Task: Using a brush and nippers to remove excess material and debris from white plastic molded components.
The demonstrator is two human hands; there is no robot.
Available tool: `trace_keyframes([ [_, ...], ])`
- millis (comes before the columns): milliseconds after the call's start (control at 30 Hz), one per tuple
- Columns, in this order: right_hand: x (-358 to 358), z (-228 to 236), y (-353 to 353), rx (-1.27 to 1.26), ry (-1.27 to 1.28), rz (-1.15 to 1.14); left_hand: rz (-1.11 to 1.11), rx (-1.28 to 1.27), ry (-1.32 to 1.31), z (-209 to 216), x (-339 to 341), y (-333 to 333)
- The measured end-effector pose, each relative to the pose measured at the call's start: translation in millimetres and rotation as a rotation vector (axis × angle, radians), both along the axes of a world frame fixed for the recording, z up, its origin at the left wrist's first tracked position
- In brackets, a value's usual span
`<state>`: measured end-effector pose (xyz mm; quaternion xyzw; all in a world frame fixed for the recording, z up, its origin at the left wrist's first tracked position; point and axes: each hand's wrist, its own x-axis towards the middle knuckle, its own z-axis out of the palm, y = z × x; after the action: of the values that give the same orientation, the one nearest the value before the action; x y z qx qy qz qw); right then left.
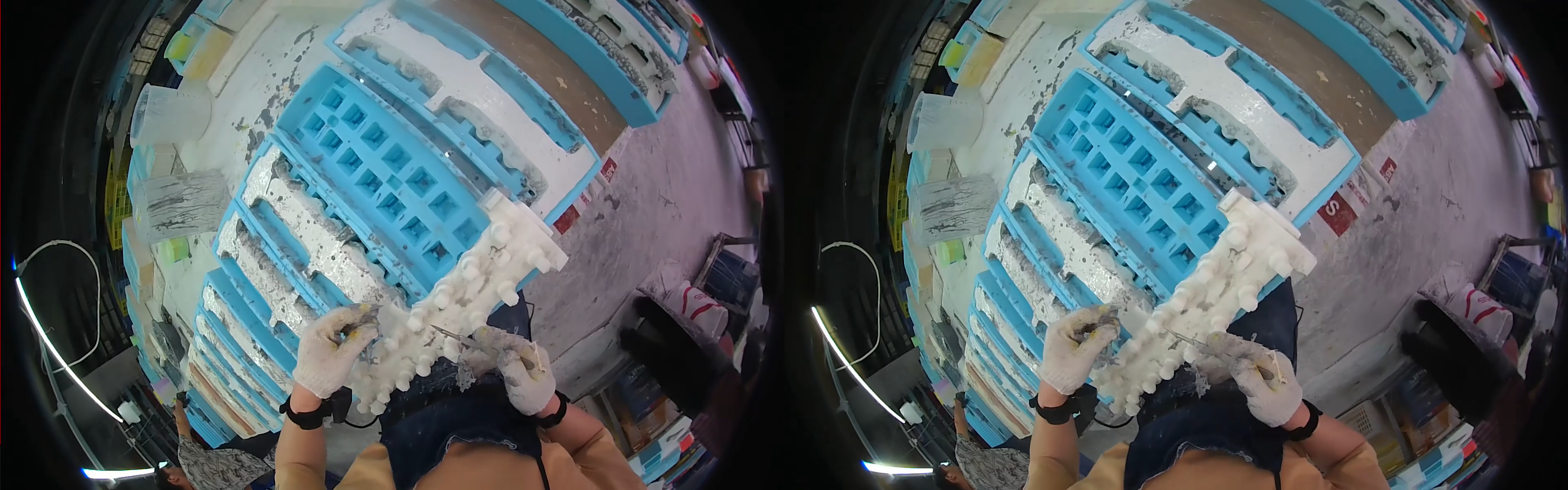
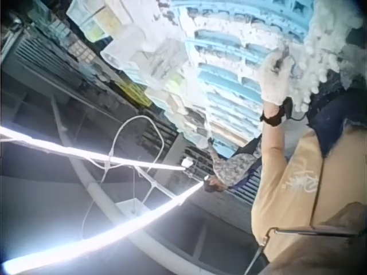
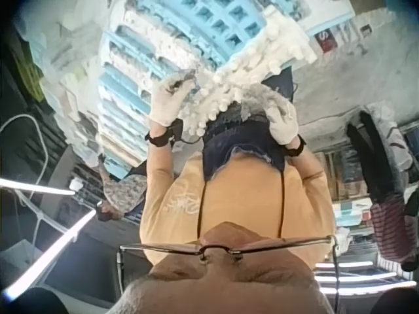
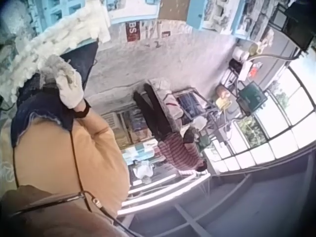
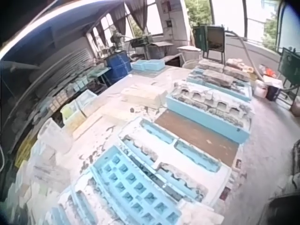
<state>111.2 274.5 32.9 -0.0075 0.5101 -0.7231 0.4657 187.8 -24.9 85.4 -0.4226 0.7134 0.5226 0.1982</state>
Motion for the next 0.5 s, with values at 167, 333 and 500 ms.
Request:
trace_keyframes([
  [167,37,-25,4,0.004,-0.269,-0.226,-0.1,0.041,0.103,-9,-16,20],
  [333,36,-11,-6,-0.162,-0.41,-0.226,-0.215,-0.013,0.07,-19,-20,32],
  [500,40,-15,-10,-0.159,-0.383,-0.23,-0.137,0.006,0.014,-16,-24,36],
])
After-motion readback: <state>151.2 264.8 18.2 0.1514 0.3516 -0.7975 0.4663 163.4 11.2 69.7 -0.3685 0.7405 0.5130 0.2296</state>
